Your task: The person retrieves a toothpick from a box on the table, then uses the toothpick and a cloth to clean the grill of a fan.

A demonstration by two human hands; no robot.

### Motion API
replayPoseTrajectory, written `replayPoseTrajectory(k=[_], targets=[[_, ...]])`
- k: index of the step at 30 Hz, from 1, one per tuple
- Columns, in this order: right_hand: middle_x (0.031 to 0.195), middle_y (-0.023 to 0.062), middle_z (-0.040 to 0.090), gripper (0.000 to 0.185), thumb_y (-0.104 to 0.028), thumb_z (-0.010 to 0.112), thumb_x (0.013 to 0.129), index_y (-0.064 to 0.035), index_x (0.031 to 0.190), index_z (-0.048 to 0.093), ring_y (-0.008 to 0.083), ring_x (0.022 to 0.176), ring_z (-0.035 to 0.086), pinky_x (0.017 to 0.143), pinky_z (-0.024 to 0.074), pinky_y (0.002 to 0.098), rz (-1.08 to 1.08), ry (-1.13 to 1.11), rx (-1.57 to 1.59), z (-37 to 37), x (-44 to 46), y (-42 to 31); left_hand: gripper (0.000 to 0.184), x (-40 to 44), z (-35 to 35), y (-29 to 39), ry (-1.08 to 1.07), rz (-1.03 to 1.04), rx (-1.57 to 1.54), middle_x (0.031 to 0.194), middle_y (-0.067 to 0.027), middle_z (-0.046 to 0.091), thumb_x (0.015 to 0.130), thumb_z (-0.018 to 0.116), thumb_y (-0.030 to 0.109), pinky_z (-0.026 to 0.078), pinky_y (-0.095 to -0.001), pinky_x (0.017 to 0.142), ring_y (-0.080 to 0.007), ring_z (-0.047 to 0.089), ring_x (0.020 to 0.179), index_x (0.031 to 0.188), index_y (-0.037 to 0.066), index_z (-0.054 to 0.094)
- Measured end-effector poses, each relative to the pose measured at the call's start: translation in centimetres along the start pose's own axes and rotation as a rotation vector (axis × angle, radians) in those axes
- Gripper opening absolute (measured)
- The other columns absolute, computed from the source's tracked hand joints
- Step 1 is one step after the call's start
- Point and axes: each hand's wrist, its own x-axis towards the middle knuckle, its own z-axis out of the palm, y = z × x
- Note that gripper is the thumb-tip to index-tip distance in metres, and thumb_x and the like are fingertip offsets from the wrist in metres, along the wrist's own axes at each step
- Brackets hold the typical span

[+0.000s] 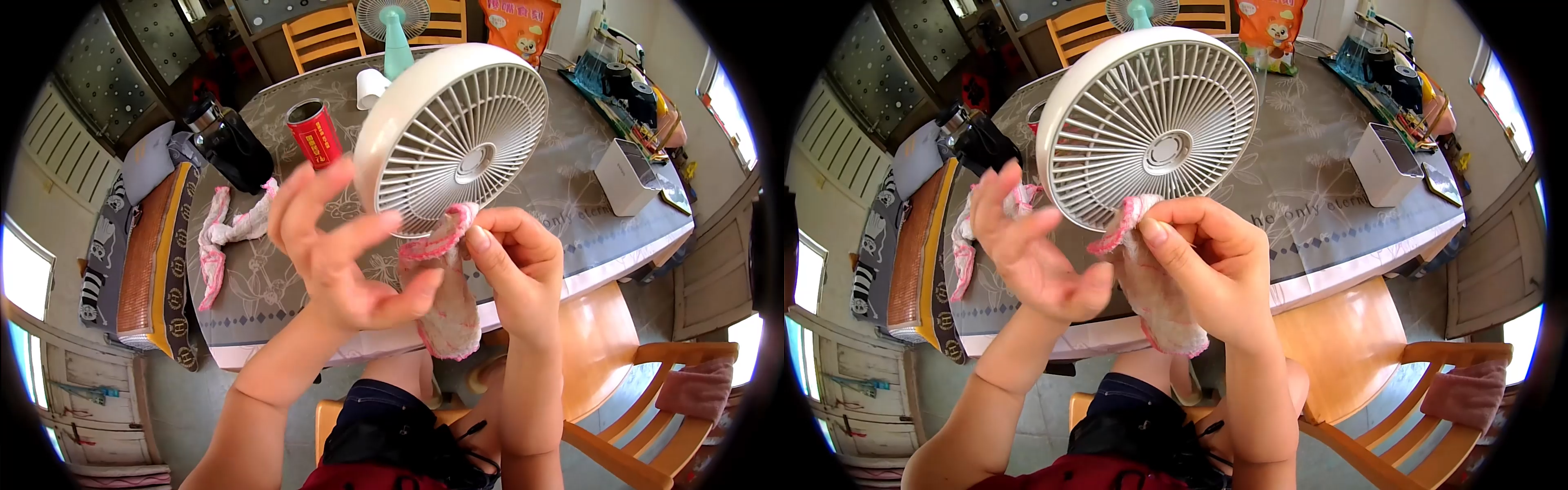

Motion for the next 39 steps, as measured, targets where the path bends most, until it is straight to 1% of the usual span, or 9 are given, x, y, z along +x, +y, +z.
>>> replayPoseTrajectory(k=[3,6,7,10,17,19,28,34,39], targets=[[0.075,-0.0028,0.062,0.009,-0.004,0.065,0.092,0.0036,0.098,0.066,0.0006,0.067,0.052,0.059,0.0413,0.0161,-0.02,-0.012,-0.014,0.3,-0.2,-0.3,0.029,0.6,0.0,1.5,-0.135,0.018,0.278,0.119,-0.0059,0.058,0.068,0.081,0.032,0.036,-0.0393,0.096,-0.029,0.045,0.11,0.091,0.021,0.068],[0.072,-0.0033,0.061,0.009,-0.003,0.067,0.091,0.0037,0.096,0.067,-0.0003,0.065,0.05,0.056,0.038,0.0158,-0.055,-0.003,-0.085,0.5,-0.3,-0.8,0.026,0.4,-0.8,0.6,-0.252,0.077,0.271,0.123,-0.0117,0.054,0.073,0.076,0.023,0.036,-0.0455,0.101,-0.0316,0.045,0.115,0.095,0.015,0.066],[0.071,-0.0032,0.06,0.008,-0.002,0.068,0.089,0.0038,0.095,0.067,-0.0007,0.062,0.048,0.054,0.0361,0.0159,-0.075,0.011,-0.138,0.5,-0.3,-0.9,0.018,0.7,-0.3,0.8,-0.169,0.008,0.217,0.111,-0.0047,0.062,0.071,0.077,0.017,0.041,-0.0364,0.089,-0.0288,0.05,0.104,0.085,0.017,0.067],[0.067,-0.0031,0.058,0.008,0.0,0.07,0.085,0.0034,0.091,0.068,-0.0009,0.058,0.044,0.05,0.0323,0.0168,-0.202,0.041,-0.501,-0.1,-0.3,-1.3,0.017,0.7,-0.5,0.4,-0.158,-0.037,0.114,0.111,-0.0055,0.062,0.072,0.076,0.016,0.04,-0.0365,0.088,-0.0285,0.051,0.101,0.084,0.013,0.065],[0.065,-0.0029,0.056,0.009,0.002,0.071,0.079,-0.002,0.087,0.069,0.0022,0.052,0.043,0.047,0.0318,0.0188,-0.316,0.053,-0.453,0.0,-0.5,-1.8,0.016,0.4,-0.3,0.9,-0.121,-0.122,0.099,0.11,-0.0101,0.061,0.073,0.075,0.015,0.038,-0.0394,0.089,-0.0281,0.052,0.099,0.084,0.011,0.064],[0.064,0.0004,0.056,0.013,0.002,0.072,0.076,-0.0043,0.087,0.069,0.0061,0.05,0.046,0.046,0.0339,0.021,-0.387,0.08,-0.667,0.2,-0.3,-1.6,0.015,0.3,-0.2,0.8,-0.115,-0.117,0.088,0.111,-0.0107,0.061,0.073,0.074,0.015,0.037,-0.0394,0.089,-0.0282,0.052,0.1,0.083,0.011,0.064],[0.068,0.0067,0.061,0.026,-0.002,0.068,0.082,-0.0072,0.108,0.068,0.0206,0.054,0.055,0.053,0.0448,0.0299,-0.134,-0.031,-0.671,1.0,-0.4,-1.9,0.018,1.0,-0.2,1.1,-0.193,0.058,0.136,0.104,-0.0038,0.068,0.075,0.073,0.013,0.04,-0.0351,0.087,-0.0261,0.054,0.096,0.089,0.014,0.061],[0.069,0.0106,0.061,0.043,-0.002,0.065,0.084,-0.008,0.126,0.062,0.0222,0.058,0.057,0.056,0.0476,0.0301,-0.252,-0.18,-0.621,0.9,-0.2,-1.2,0.02,0.7,-0.3,1.4,-0.207,0.134,0.141,0.1,-0.0001,0.069,0.076,0.075,0.012,0.045,-0.0305,0.077,-0.0211,0.055,0.089,0.09,0.015,0.061],[0.063,0.003,0.055,0.039,-0.002,0.062,0.089,-0.0045,0.127,0.059,0.0079,0.054,0.05,0.055,0.0446,0.0231,0.07,-0.287,-0.374,0.4,-0.7,-2.1,0.025,0.8,0.0,1.6,-0.223,0.096,-0.095,0.101,-0.0049,0.068,0.077,0.074,0.004,0.048,-0.0321,0.067,-0.022,0.06,0.081,0.096,0.011,0.058]])
